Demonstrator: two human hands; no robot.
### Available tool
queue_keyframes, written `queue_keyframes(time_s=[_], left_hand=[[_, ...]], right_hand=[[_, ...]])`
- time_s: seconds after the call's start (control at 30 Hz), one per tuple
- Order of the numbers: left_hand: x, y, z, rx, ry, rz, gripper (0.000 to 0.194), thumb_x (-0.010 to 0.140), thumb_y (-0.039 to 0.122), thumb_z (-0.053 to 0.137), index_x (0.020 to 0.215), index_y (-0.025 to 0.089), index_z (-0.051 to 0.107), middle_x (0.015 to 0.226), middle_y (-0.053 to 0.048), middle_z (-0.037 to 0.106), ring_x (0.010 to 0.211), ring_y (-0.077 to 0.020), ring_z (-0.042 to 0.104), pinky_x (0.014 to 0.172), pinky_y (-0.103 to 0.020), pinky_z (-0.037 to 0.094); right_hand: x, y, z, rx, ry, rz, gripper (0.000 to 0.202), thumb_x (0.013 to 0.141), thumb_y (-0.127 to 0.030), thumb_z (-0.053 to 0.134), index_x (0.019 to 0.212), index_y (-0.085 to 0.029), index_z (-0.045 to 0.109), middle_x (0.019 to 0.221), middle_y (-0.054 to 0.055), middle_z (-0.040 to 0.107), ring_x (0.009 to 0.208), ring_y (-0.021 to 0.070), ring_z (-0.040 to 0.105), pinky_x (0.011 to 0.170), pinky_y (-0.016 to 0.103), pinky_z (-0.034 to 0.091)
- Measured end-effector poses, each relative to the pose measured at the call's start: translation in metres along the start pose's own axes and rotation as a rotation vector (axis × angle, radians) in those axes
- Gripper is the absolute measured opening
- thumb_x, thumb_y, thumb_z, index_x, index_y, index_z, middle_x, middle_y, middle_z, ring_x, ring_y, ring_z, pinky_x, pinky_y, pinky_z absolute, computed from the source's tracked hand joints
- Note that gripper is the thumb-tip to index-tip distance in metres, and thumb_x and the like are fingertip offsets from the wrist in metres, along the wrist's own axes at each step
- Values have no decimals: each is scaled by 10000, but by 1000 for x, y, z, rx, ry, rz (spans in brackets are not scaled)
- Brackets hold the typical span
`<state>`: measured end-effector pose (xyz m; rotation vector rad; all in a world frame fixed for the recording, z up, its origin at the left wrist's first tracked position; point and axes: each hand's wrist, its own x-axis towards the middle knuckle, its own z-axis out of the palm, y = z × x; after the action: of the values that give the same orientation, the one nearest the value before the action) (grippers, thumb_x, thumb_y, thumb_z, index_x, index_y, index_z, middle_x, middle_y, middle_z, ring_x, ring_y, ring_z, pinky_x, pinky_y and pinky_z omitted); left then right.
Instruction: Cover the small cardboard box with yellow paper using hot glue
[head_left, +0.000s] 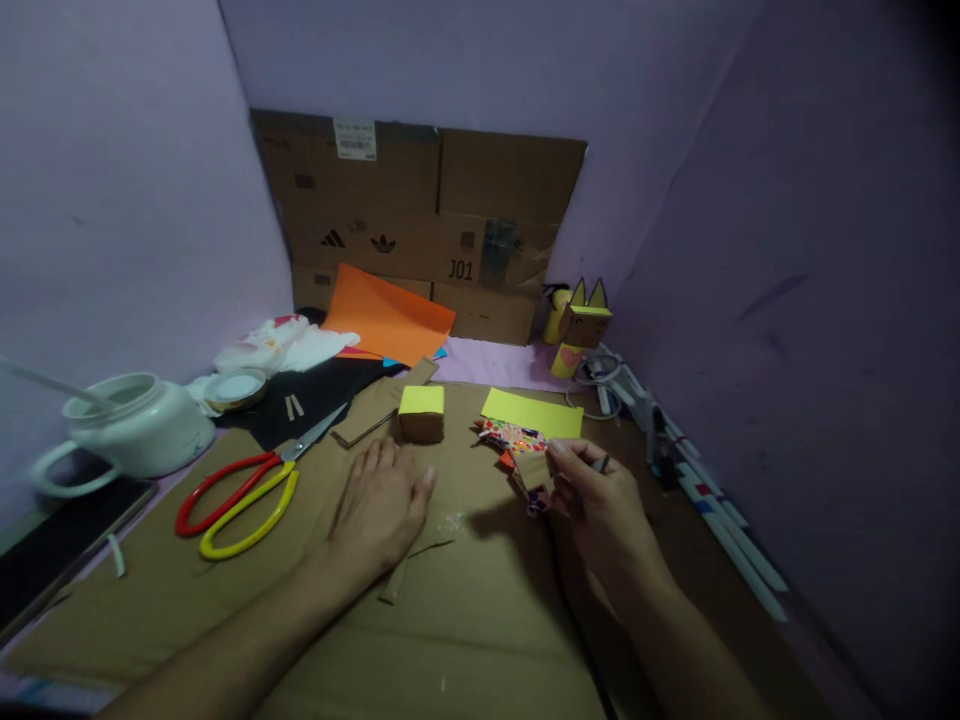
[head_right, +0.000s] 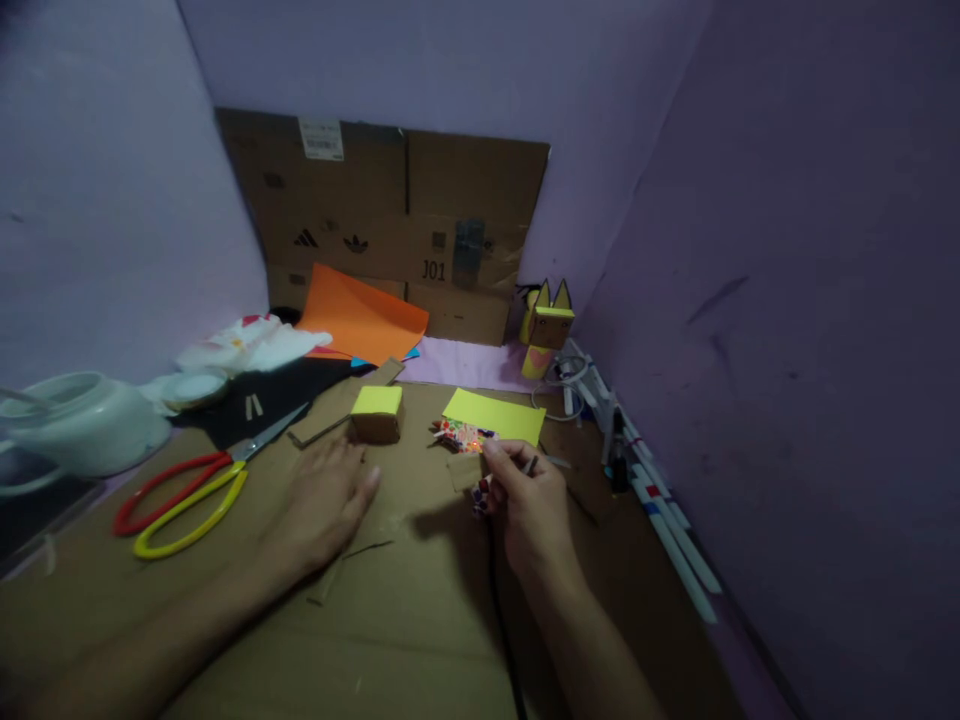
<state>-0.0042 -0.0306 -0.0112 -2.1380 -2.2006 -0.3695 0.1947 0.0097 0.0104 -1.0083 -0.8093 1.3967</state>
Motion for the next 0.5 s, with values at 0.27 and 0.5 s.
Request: queue_keyframes(time_s=[0.27, 0.5], left_hand=[[-27, 10, -4, -4, -124, 390, 261, 824, 160, 385, 967, 126, 602, 1041, -152, 600, 981, -279, 543, 858, -432, 423], [-64, -51, -42, 202, -193, 1, 220, 586, 43, 421, 550, 160, 603, 559, -116, 612, 529, -297, 576, 502, -391, 403]], right_hand=[[0, 8, -1, -4, -38, 3, 272, 557, -330, 782, 594, -156, 576, 416, -83, 421, 360, 44, 341, 348, 163, 277], [-2, 12, 4, -32, -101, 38, 297, 584, -351, 760, 551, -156, 538, 400, -88, 387, 359, 38, 295, 350, 160, 260]])
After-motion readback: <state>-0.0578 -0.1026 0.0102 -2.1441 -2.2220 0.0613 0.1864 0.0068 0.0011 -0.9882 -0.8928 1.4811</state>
